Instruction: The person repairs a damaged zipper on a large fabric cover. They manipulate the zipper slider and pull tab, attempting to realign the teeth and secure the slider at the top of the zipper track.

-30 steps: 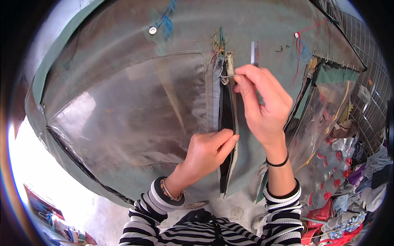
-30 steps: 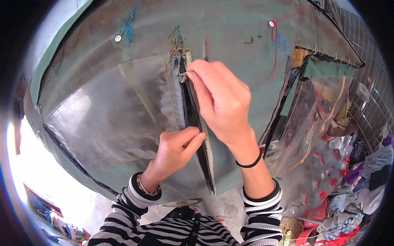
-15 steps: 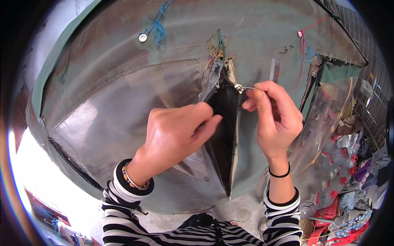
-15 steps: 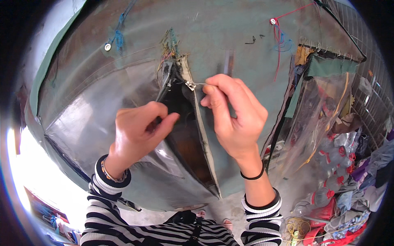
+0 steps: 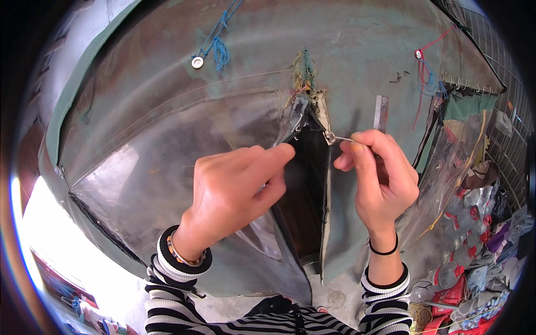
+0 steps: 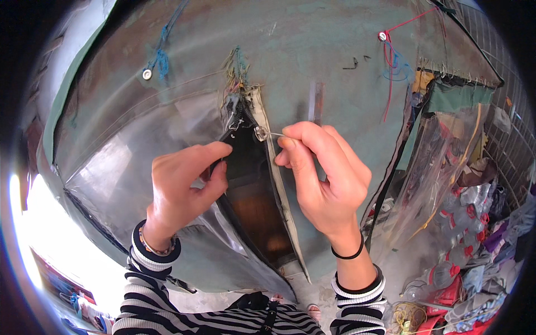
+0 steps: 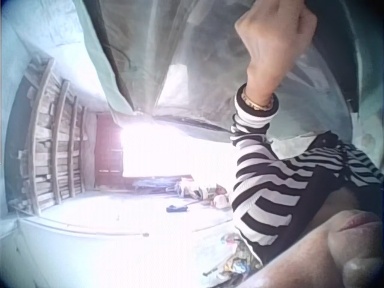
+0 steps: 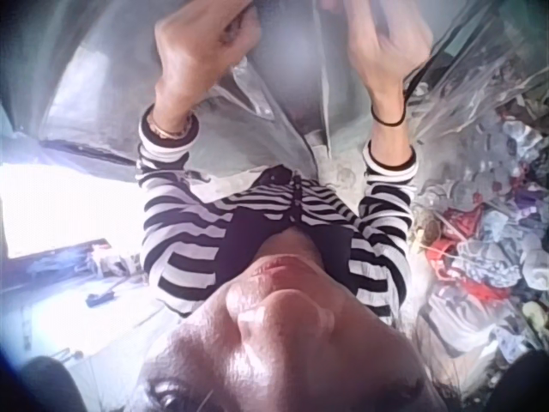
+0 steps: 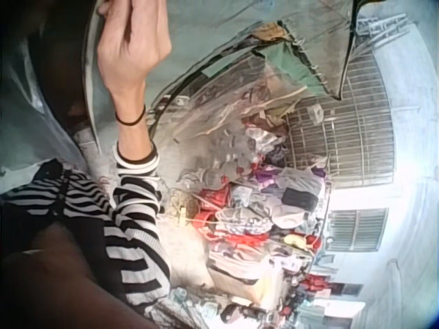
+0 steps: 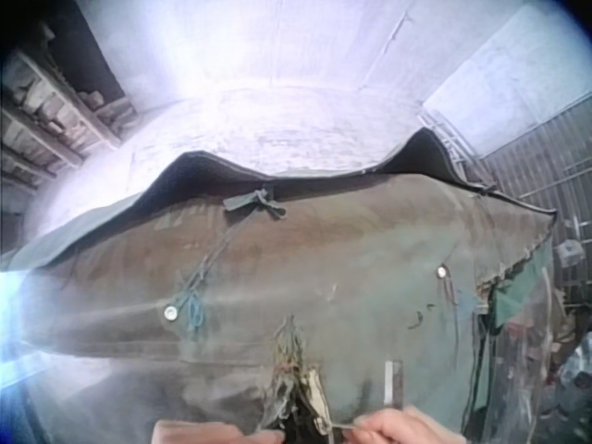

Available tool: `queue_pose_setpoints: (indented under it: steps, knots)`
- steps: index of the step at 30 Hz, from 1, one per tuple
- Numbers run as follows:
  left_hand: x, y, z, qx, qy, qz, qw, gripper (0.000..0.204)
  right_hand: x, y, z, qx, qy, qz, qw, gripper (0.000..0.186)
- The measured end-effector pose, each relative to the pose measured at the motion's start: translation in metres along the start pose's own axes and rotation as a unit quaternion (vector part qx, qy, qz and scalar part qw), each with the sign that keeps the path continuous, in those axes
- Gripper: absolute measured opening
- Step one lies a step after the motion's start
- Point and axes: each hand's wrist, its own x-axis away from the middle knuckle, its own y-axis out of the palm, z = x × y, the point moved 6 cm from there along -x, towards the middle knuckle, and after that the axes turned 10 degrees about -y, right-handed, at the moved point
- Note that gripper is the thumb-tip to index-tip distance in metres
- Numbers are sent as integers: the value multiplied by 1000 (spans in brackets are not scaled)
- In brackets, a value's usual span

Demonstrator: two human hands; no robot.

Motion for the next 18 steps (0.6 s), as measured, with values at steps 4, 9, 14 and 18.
queue_pose_setpoints:
  steps: [4, 9, 14, 18]
  knots:
    - [-5, 8, 0, -5, 16, 38, 999, 39, 2, 1, -2, 11, -6, 4, 1000, 10]
    - [-20, 8, -2, -59, -49, 21, 997, 36, 5, 9, -5, 9, 0, 13, 1000, 10]
    - [-31, 11, -11, 99, -86, 79, 988, 20, 9, 9, -8, 58, -22, 23, 998, 9]
    - [-21, 17, -37, 258, -125, 64, 956, 11, 20, 1, 2, -4, 53, 99, 994, 10]
